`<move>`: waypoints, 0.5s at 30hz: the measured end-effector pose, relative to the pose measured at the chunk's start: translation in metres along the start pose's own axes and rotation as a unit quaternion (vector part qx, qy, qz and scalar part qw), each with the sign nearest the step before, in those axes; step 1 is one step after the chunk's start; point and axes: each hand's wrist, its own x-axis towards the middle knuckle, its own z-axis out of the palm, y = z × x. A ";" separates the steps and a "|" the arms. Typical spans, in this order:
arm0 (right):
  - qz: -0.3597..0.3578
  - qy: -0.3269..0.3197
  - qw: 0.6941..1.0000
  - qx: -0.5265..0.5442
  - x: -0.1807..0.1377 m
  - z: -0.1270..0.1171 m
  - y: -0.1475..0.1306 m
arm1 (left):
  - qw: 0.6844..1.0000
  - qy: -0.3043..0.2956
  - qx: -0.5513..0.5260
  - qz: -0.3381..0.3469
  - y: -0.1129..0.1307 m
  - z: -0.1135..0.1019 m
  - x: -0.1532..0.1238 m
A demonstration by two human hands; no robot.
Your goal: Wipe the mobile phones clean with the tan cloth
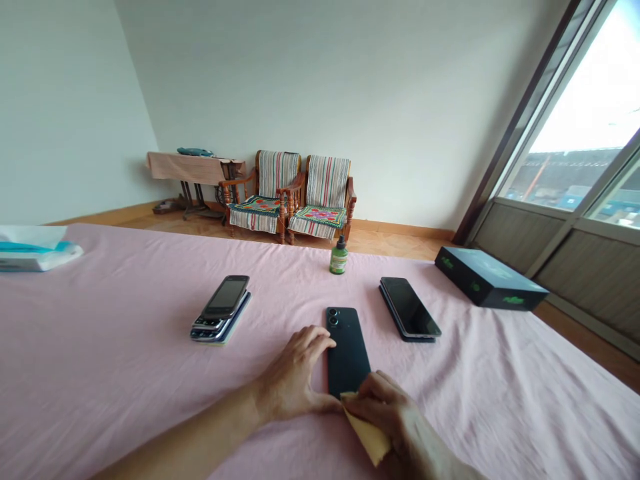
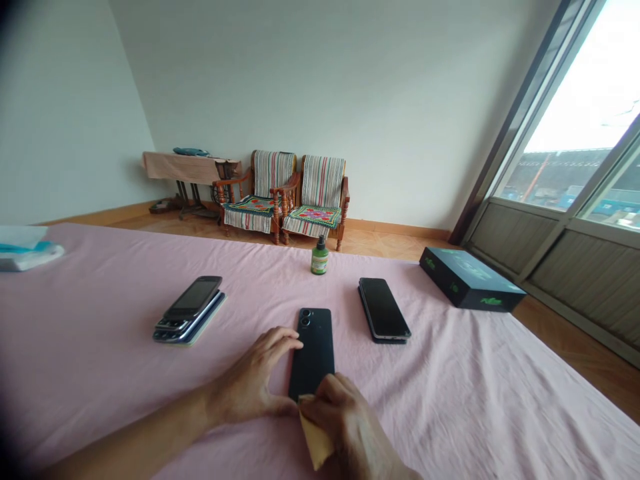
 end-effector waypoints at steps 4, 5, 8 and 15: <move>0.093 0.090 0.988 0.084 0.009 -0.011 0.008 | 1.000 0.005 0.003 0.003 0.001 -0.001 -0.002; 0.119 0.115 0.981 0.101 0.014 -0.013 0.011 | 1.000 0.004 0.005 0.006 0.001 -0.002 -0.003; 0.157 0.148 0.966 0.140 0.031 -0.012 0.019 | 1.000 -0.003 0.006 0.012 0.002 -0.002 -0.005; 0.197 0.157 0.950 0.184 0.055 -0.008 0.011 | 1.000 -0.013 0.004 0.006 0.008 -0.001 -0.007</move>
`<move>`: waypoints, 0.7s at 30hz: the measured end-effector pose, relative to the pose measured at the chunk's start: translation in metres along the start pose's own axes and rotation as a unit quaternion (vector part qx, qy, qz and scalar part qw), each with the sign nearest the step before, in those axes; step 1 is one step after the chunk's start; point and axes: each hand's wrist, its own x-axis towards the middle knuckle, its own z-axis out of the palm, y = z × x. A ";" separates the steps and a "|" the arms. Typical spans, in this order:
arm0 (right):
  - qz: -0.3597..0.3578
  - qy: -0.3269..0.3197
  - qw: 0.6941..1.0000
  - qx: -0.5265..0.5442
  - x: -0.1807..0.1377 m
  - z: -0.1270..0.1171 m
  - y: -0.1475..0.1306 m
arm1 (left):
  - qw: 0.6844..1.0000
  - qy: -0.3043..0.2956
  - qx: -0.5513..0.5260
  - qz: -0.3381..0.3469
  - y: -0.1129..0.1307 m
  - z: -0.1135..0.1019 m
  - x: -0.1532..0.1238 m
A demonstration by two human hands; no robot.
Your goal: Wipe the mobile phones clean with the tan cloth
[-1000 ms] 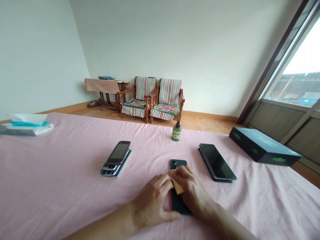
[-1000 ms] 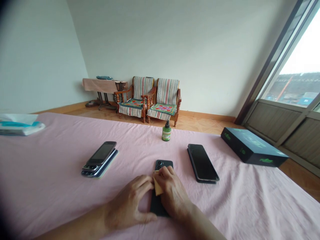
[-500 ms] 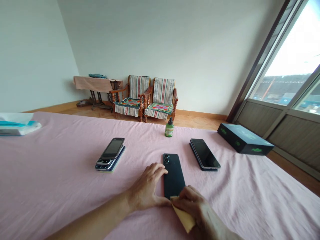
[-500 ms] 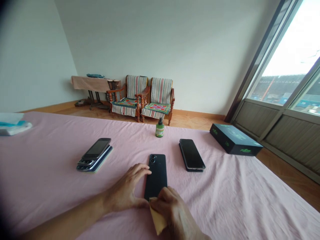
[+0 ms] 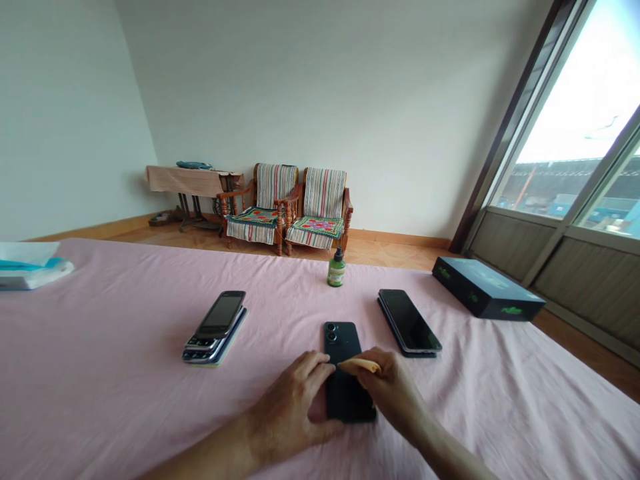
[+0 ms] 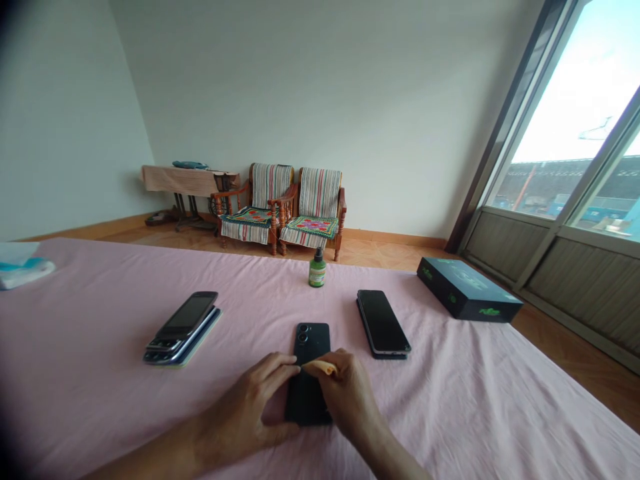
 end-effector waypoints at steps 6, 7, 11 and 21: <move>0.064 -0.013 0.986 0.150 0.002 -0.004 -0.013 | 1.000 0.000 0.006 -0.006 0.005 -0.002 0.002; 0.068 -0.009 0.984 0.166 0.002 -0.005 -0.015 | 1.000 0.003 0.003 -0.005 0.005 -0.002 0.002; 0.059 0.008 0.978 0.200 0.001 -0.007 -0.024 | 1.000 0.020 -0.007 -0.008 0.007 -0.003 0.003; 0.022 -0.043 0.954 0.296 0.010 0.012 -0.031 | 0.995 0.097 -0.020 -0.034 0.010 -0.004 0.002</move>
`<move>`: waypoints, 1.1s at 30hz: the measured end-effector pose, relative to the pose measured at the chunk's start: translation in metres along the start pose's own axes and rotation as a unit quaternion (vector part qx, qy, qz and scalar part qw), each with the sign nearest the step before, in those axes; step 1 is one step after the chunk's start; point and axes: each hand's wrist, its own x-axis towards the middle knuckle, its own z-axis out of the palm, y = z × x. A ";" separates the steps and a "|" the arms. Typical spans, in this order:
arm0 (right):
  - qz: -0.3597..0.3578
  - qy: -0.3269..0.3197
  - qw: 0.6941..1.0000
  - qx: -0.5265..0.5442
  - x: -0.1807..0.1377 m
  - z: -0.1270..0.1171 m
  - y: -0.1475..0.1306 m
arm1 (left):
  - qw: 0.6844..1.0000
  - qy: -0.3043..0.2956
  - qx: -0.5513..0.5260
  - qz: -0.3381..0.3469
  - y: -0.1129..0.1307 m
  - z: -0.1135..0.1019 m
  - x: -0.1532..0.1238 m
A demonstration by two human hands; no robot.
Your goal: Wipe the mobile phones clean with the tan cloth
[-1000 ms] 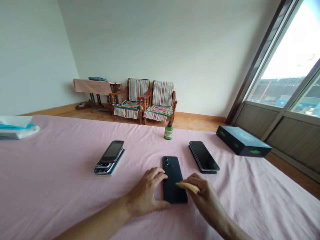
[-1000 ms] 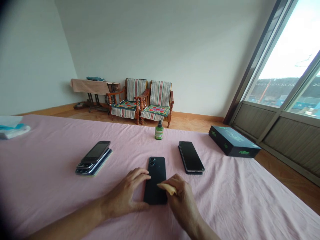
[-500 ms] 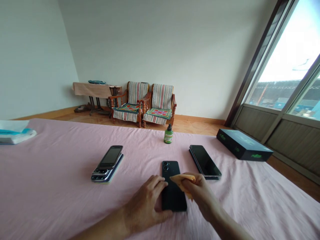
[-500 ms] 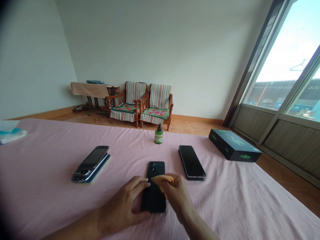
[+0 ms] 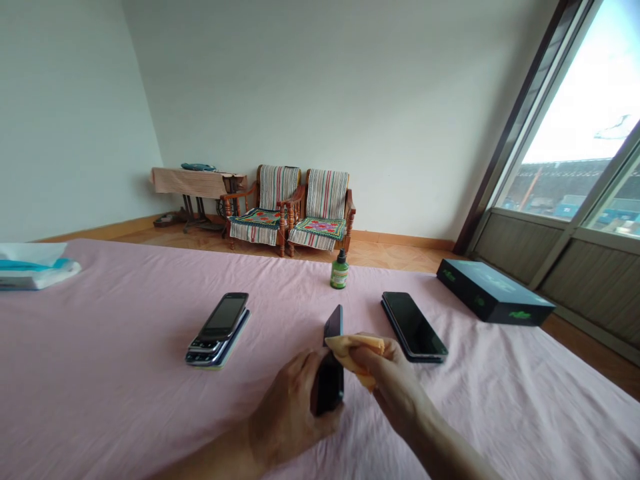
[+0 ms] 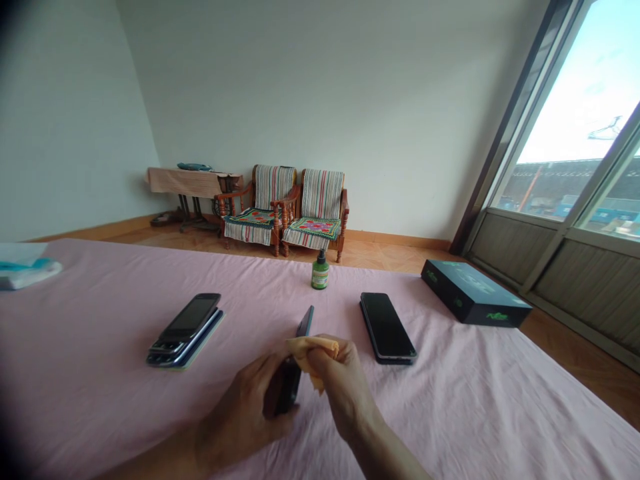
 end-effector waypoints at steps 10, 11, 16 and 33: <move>0.051 0.036 0.989 -0.136 -0.008 -0.033 0.025 | 0.951 0.077 -0.217 -0.206 -0.028 -0.002 0.006; 0.052 0.030 0.987 -0.149 -0.010 -0.038 0.028 | 0.938 0.071 -0.247 -0.231 -0.032 -0.001 0.008; 0.002 0.014 0.978 -0.208 -0.022 -0.053 0.036 | 0.919 0.057 -0.284 -0.266 -0.043 -0.001 0.013; -0.093 -0.042 0.899 -0.426 -0.030 -0.067 0.039 | 0.890 -0.026 -0.362 -0.275 -0.019 0.005 0.051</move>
